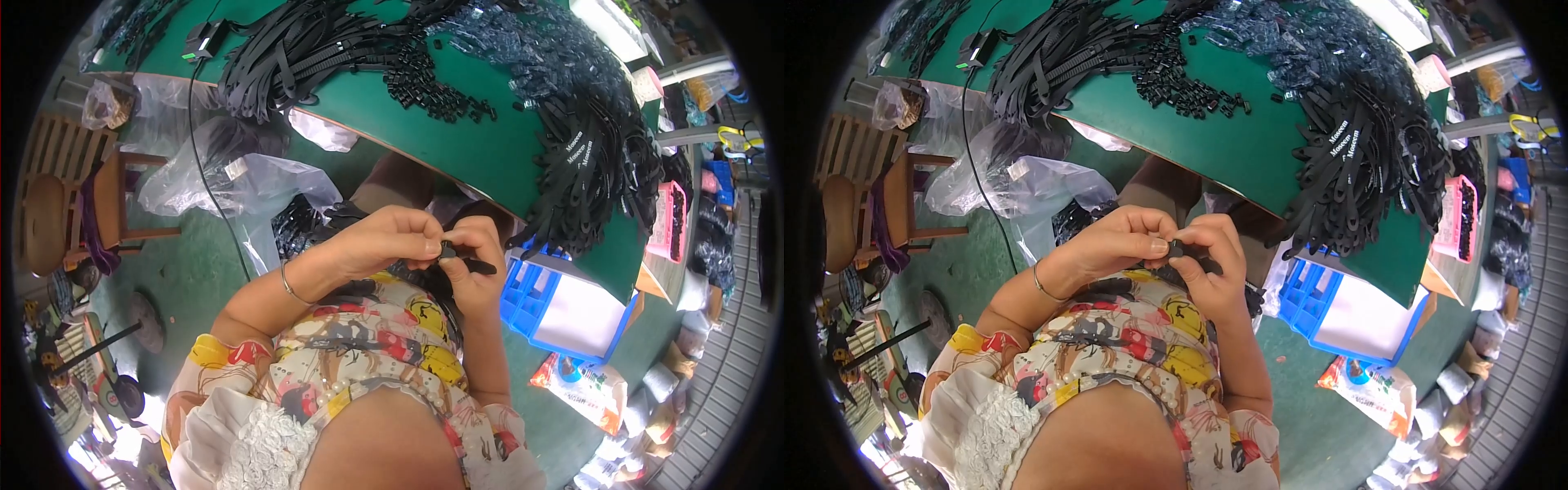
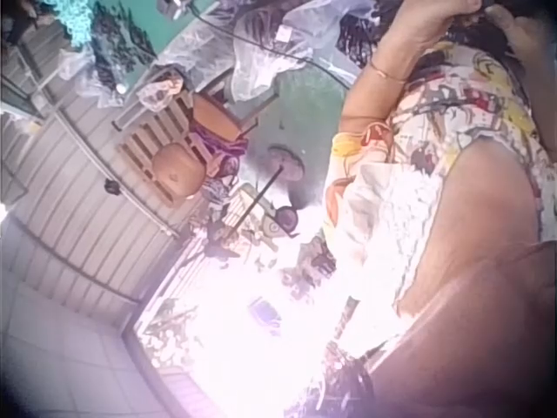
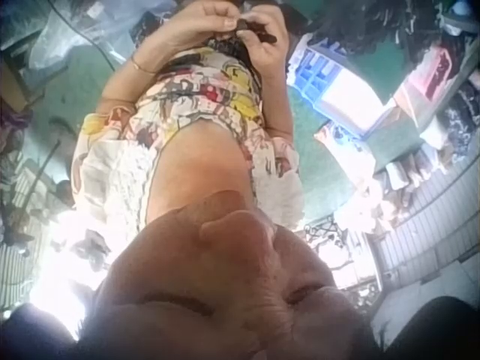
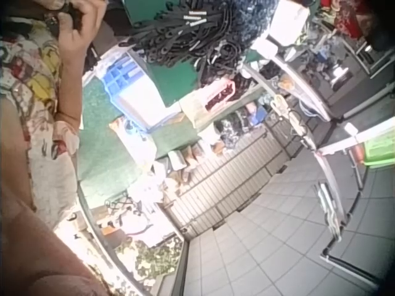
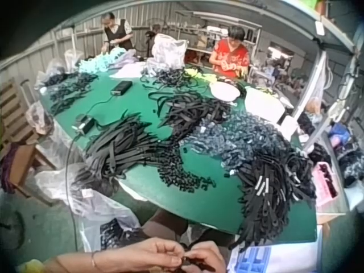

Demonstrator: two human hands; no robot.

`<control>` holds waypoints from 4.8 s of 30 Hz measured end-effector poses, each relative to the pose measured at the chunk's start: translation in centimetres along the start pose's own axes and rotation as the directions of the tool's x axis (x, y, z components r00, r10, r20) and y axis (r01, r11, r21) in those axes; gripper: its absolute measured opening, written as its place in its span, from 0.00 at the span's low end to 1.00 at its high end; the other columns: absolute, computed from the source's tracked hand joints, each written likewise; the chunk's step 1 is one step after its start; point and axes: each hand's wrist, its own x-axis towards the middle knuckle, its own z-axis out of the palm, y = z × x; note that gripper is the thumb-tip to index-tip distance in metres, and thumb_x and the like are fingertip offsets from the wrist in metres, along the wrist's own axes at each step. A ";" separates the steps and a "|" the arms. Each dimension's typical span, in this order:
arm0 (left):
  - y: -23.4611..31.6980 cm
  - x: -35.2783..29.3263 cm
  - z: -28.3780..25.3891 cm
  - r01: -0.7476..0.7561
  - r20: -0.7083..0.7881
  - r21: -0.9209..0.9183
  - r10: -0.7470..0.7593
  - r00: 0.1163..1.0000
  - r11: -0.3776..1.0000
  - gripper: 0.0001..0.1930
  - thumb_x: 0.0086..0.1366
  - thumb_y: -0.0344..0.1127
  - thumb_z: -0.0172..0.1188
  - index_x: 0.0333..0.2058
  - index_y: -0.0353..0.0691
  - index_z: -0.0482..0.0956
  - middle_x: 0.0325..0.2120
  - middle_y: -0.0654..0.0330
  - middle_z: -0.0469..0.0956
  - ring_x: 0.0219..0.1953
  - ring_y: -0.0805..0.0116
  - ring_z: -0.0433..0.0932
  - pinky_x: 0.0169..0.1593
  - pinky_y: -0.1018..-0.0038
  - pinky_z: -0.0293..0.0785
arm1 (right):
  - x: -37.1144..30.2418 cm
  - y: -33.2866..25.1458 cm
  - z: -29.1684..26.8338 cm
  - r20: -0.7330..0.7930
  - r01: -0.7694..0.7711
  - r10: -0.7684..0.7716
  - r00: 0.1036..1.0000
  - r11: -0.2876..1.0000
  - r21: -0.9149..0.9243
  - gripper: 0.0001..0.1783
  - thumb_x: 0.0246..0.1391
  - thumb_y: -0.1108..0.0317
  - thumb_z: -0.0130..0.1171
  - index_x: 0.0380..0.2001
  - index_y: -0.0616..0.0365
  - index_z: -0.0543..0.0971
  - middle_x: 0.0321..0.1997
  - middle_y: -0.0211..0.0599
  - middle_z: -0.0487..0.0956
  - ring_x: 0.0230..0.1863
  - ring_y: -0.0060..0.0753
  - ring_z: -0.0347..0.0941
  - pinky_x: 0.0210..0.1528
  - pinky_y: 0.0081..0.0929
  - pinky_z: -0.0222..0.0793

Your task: The person assembles small black plastic components by hand at a factory workbench.

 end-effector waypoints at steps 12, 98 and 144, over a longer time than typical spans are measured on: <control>-0.3 0.3 1.3 -0.237 -0.239 0.167 0.272 0.932 0.957 0.07 0.59 0.34 0.54 0.33 0.39 0.68 0.23 0.69 0.65 0.23 0.82 0.63 0.27 0.85 0.58 | 0.5 -0.3 0.7 -0.025 -0.076 0.073 0.997 0.984 -0.161 0.13 0.43 0.74 0.62 0.34 0.62 0.72 0.36 0.37 0.68 0.30 0.25 0.66 0.32 0.18 0.63; -2.7 -0.1 4.0 -0.006 0.113 -0.201 0.029 0.993 0.980 0.10 0.56 0.36 0.56 0.21 0.36 0.73 0.14 0.60 0.73 0.13 0.82 0.63 0.17 0.84 0.54 | -4.6 -2.4 -1.2 0.052 -0.219 0.319 0.946 0.514 0.830 0.15 0.47 0.69 0.50 0.10 0.59 0.64 0.10 0.28 0.61 0.10 0.18 0.52 0.13 0.19 0.46; -2.8 -0.1 3.2 -0.205 -0.292 -0.341 0.103 0.951 0.917 0.09 0.58 0.33 0.58 0.37 0.42 0.68 0.32 0.63 0.73 0.35 0.75 0.72 0.41 0.77 0.69 | -2.1 -2.6 -0.8 -0.199 -0.093 0.041 0.979 0.961 -0.260 0.14 0.36 0.74 0.67 0.31 0.61 0.77 0.27 0.33 0.74 0.21 0.19 0.67 0.21 0.15 0.61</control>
